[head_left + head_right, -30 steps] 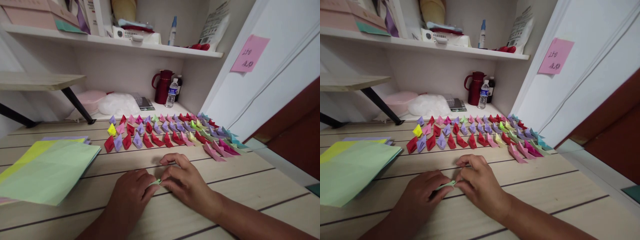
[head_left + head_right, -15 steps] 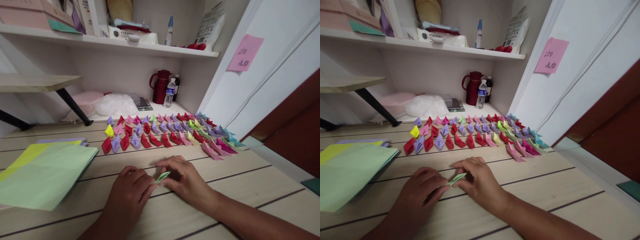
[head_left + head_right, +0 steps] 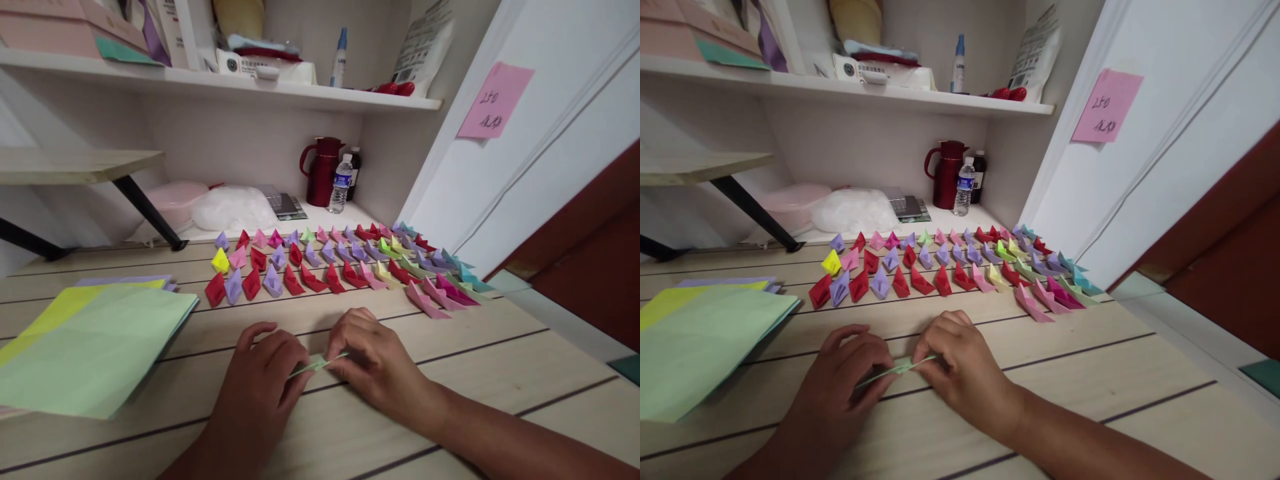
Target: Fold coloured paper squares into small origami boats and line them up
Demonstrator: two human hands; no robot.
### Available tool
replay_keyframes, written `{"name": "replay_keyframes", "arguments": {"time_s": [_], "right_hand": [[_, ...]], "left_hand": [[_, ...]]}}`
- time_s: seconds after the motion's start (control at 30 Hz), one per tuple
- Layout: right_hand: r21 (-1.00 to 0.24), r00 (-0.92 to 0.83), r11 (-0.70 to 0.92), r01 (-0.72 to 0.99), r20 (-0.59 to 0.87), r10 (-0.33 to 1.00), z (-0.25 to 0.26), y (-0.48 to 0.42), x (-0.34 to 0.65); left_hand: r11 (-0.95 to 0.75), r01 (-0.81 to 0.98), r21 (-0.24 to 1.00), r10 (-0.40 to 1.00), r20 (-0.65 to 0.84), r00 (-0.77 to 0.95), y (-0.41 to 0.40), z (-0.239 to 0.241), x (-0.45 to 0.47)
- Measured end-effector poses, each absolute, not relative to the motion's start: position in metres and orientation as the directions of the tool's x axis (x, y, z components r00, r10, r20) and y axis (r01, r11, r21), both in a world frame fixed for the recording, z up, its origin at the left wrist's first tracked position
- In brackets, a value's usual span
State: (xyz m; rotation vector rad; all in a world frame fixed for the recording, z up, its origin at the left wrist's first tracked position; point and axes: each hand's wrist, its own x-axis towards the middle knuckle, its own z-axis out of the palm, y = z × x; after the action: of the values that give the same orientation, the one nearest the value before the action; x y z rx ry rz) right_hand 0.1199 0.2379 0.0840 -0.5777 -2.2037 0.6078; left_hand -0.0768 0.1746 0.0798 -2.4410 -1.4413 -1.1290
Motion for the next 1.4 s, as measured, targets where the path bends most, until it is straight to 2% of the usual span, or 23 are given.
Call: {"name": "replay_keyframes", "arguments": {"time_s": [0.23, 0.33, 0.43, 0.53, 0.6, 0.67, 0.83, 1.07, 1.4], "right_hand": [[-0.55, -0.622, 0.804, 0.225, 0.554, 0.553, 0.082, 0.236, 0.12], [-0.594, -0.609, 0.769, 0.238, 0.525, 0.594, 0.084, 0.232, 0.118], [-0.756, -0.53, 0.609, 0.239, 0.424, 0.734, 0.086, 0.232, 0.115], [-0.911, -0.493, 0.396, 0.116, 0.293, 0.819, 0.083, 0.236, 0.113], [-0.952, -0.51, 0.306, 0.03, 0.249, 0.824, 0.079, 0.241, 0.113], [-0.964, -0.518, 0.265, 0.015, 0.219, 0.827, 0.076, 0.244, 0.113], [-0.964, -0.516, 0.258, 0.067, 0.188, 0.836, 0.078, 0.242, 0.111], [-0.927, -0.52, 0.321, 0.193, 0.181, 0.835, 0.079, 0.238, 0.107], [-0.959, -0.528, 0.238, 0.155, 0.123, 0.84, 0.082, 0.235, 0.107]], "left_hand": [[-0.579, 0.779, 0.239, 0.69, 0.653, 0.313, 0.175, 0.077, -0.074], [-0.573, 0.778, 0.257, 0.694, 0.657, 0.294, 0.175, 0.078, -0.076], [-0.495, 0.757, 0.427, 0.77, 0.62, 0.154, 0.178, 0.081, -0.081], [-0.33, 0.674, 0.661, 0.877, 0.478, -0.04, 0.182, 0.084, -0.086], [-0.27, 0.609, 0.746, 0.907, 0.408, -0.098, 0.184, 0.086, -0.088], [-0.258, 0.567, 0.783, 0.915, 0.386, -0.117, 0.185, 0.086, -0.089], [-0.198, 0.508, 0.838, 0.934, 0.319, -0.162, 0.183, 0.088, -0.088], [-0.185, 0.532, 0.826, 0.962, 0.264, -0.076, 0.184, 0.087, -0.085], [-0.219, 0.589, 0.778, 0.96, 0.278, -0.01, 0.184, 0.084, -0.085]]}}
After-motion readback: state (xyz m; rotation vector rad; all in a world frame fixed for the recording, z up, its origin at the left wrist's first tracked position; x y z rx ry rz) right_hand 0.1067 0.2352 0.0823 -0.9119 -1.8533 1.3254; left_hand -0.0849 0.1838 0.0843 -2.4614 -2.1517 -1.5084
